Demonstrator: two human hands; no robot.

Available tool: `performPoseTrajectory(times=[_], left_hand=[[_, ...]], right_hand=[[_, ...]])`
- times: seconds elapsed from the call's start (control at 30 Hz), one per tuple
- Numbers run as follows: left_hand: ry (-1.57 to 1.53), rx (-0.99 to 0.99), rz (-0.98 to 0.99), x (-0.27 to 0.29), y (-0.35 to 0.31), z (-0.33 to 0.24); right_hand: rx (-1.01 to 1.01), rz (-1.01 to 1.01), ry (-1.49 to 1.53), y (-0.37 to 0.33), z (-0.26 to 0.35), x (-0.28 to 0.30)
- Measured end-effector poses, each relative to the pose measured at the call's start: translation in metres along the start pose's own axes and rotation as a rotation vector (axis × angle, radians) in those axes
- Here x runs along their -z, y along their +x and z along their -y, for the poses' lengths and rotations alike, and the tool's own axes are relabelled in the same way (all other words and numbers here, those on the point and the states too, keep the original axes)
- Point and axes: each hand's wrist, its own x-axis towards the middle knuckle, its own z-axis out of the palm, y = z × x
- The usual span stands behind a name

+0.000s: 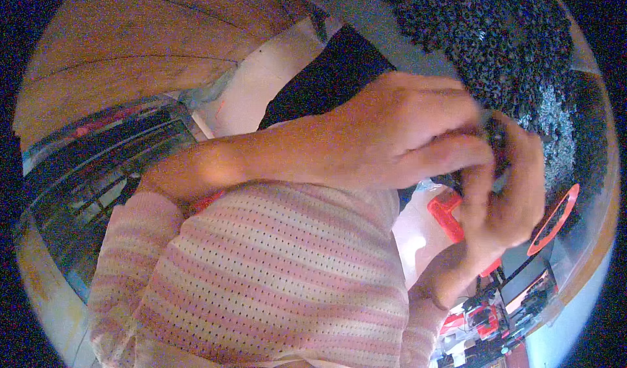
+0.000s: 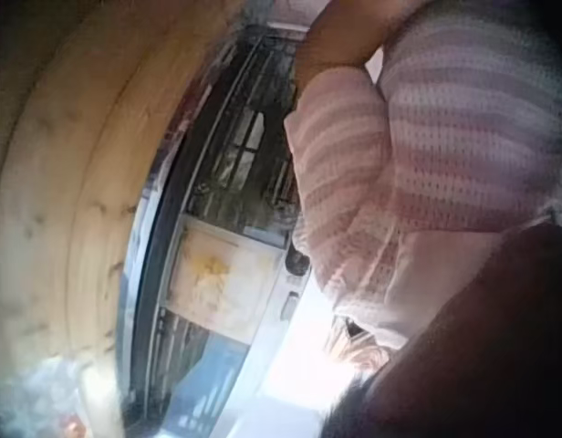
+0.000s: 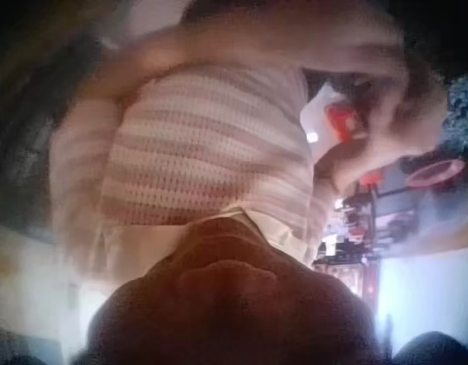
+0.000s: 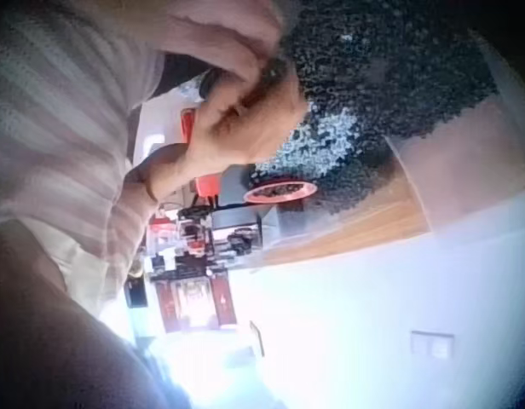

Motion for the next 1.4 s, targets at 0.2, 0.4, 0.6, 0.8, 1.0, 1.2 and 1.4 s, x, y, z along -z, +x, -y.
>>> performPoseTrajectory(times=[0.2, 0.4, 0.6, 0.8, 1.0, 1.2, 1.4], left_hand=[[-0.061, -0.064, -0.066, -0.017, 0.040, 0.000], [-0.361, 0.146, -0.043, -0.035, 0.045, -0.002], [-0.589, 0.211, 0.043, -0.060, 0.050, -0.002], [-0.584, 0.428, 0.267, -0.031, 0.059, -0.004], [-0.621, 0.618, 0.344, -0.021, 0.068, 0.008], [-0.592, 0.664, 0.405, -0.016, 0.071, -0.001], [-0.543, 0.617, 0.376, -0.022, 0.072, -0.003]], right_hand=[[-0.130, -0.141, -0.022, -0.002, -0.001, 0.003], [-0.283, -0.276, 0.116, -0.014, -0.008, 0.007], [-0.396, -0.462, 0.439, -0.024, -0.034, 0.007], [0.013, -0.310, -0.026, -0.004, -0.041, 0.015], [0.008, -0.161, 0.152, 0.002, -0.055, 0.016], [0.090, -0.234, 0.141, 0.001, -0.063, 0.016], [0.121, -0.373, 0.028, 0.006, -0.059, 0.014]])
